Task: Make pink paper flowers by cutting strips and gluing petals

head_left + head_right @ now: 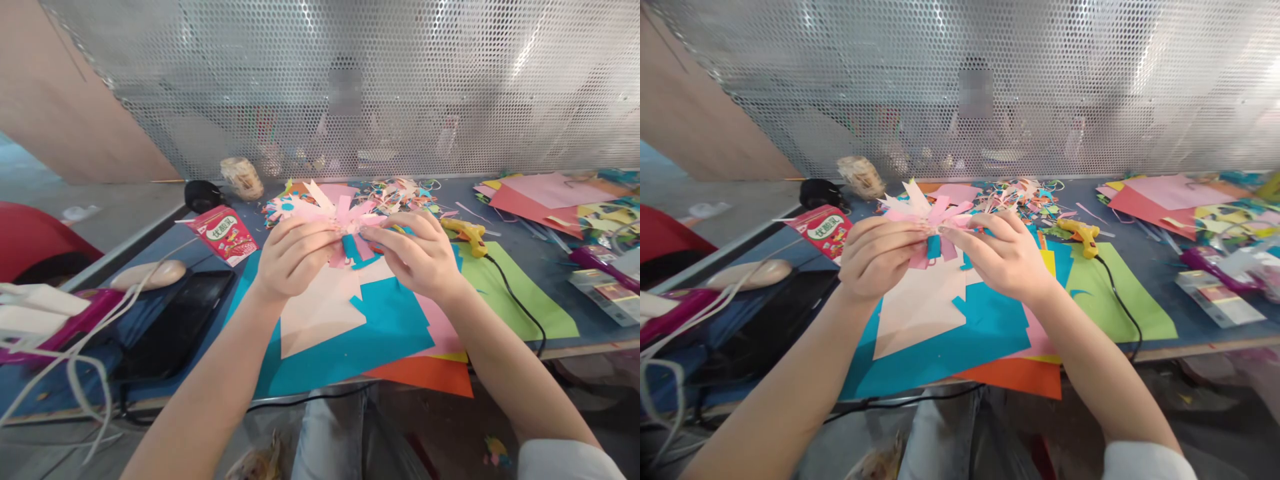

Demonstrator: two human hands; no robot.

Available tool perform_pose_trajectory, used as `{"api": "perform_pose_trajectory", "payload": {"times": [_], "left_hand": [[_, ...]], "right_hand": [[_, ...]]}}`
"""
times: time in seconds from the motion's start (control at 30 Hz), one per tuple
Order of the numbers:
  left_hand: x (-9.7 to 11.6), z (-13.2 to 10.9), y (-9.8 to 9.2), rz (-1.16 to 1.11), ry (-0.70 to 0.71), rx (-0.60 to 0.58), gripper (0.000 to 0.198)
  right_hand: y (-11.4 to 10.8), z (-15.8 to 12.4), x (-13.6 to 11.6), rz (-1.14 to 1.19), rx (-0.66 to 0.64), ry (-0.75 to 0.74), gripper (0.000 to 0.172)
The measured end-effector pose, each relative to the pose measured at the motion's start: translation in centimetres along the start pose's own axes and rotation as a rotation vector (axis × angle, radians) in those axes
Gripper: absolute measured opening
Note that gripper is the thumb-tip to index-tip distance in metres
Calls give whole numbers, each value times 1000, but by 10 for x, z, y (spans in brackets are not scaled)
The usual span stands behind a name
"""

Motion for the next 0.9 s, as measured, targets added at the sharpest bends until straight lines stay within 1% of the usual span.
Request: {"api": "perform_pose_trajectory", "payload": {"times": [0.13, 0.23, 0.33, 0.43, 0.53, 0.73, 0.83, 0.9], "left_hand": [[-1, -1, 1, 6, -6, -11, 15], [-2, -2, 2, 31, -4, -11, 14], [-2, -2, 2, 65, 0, -18, 11], [0, -1, 2, 68, 15, -17, 10], [2, 1, 1, 46, 25, -9, 12], [3, 3, 2, 30, 40, -7, 15], [2, 2, 2, 31, 15, -13, 15], [1, 2, 2, 36, -2, -15, 15]], "right_hand": [[0, -1, 0, -18, -5, -19, 48], [-1, -1, 1, -10, -3, 9, 47], [-1, -1, 2, 0, 4, 39, 43], [0, -1, 1, 11, -17, 51, 37], [1, 0, 0, 26, -40, 46, 35], [1, 0, -1, 39, -39, -5, 44], [-1, 0, -2, 5, -6, -45, 49], [-2, 1, -2, -5, 17, -46, 51]]}}
Point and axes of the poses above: each hand's wrist, its own z-axis towards the middle knuckle, its own y-axis out of the palm, x = y × z, the point moved 4 cm from there along z, towards the middle knuckle, and after that the axes turned 8 degrees about -y, right-handed, at the moved point
